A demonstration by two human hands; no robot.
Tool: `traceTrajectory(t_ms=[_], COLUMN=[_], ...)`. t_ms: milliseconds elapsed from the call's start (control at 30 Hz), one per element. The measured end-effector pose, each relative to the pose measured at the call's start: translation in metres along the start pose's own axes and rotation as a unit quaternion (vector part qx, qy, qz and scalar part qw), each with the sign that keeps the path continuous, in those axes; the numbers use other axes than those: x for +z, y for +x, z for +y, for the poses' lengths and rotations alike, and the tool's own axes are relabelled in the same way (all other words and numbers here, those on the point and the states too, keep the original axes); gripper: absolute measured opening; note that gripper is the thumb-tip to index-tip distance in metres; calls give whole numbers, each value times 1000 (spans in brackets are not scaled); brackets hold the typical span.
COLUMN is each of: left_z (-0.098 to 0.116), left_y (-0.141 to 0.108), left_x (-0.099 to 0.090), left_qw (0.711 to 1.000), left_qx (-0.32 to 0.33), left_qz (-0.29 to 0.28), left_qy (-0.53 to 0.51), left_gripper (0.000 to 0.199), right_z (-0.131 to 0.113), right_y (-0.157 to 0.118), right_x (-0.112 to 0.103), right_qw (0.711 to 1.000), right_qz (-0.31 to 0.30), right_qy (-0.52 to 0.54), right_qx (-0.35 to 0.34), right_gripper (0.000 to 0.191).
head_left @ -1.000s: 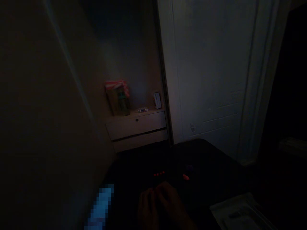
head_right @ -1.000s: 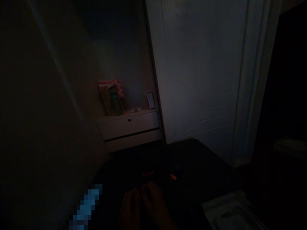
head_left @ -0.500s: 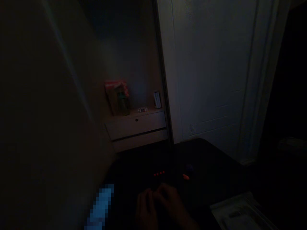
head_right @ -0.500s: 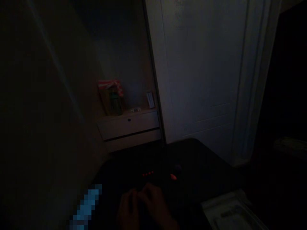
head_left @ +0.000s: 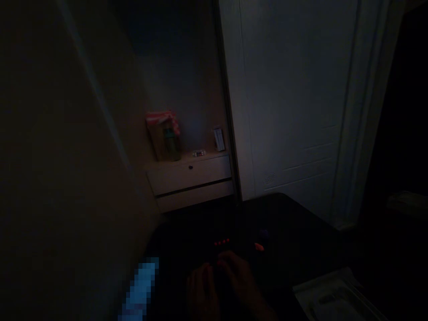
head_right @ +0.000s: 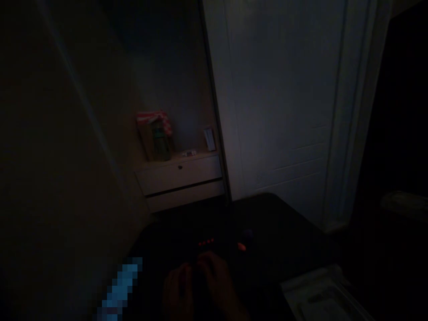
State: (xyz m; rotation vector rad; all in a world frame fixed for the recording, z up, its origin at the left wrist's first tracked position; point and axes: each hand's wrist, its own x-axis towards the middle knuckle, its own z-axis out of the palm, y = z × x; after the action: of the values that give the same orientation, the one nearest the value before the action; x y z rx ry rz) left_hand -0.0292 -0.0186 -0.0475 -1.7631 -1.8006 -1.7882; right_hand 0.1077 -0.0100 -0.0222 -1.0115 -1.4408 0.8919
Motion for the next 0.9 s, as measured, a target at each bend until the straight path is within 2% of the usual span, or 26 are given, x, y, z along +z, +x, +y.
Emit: traceTrajectory(t_ms=[167, 467, 733, 900], left_z=[-3, -7, -9, -7], left_y=[0, 0, -2, 0], left_x=[0, 0, 3, 2], left_qw=[1000, 998, 997, 996], left_qx=[21, 36, 50, 57], left_qz=[4, -15, 4, 2], left_qy=[19, 40, 64, 66], left_gripper=[48, 46, 50, 51], right_z=[5, -3, -12, -17], right_y=[0, 4, 3, 2], right_x=[1, -1, -1, -1], right_qw=[1000, 998, 999, 1000], right_qz=[13, 45, 20, 17], right_qy=[-14, -4, 14, 1], right_qx=[-7, -34, 21, 24], right_gripper=[35, 31, 14, 14])
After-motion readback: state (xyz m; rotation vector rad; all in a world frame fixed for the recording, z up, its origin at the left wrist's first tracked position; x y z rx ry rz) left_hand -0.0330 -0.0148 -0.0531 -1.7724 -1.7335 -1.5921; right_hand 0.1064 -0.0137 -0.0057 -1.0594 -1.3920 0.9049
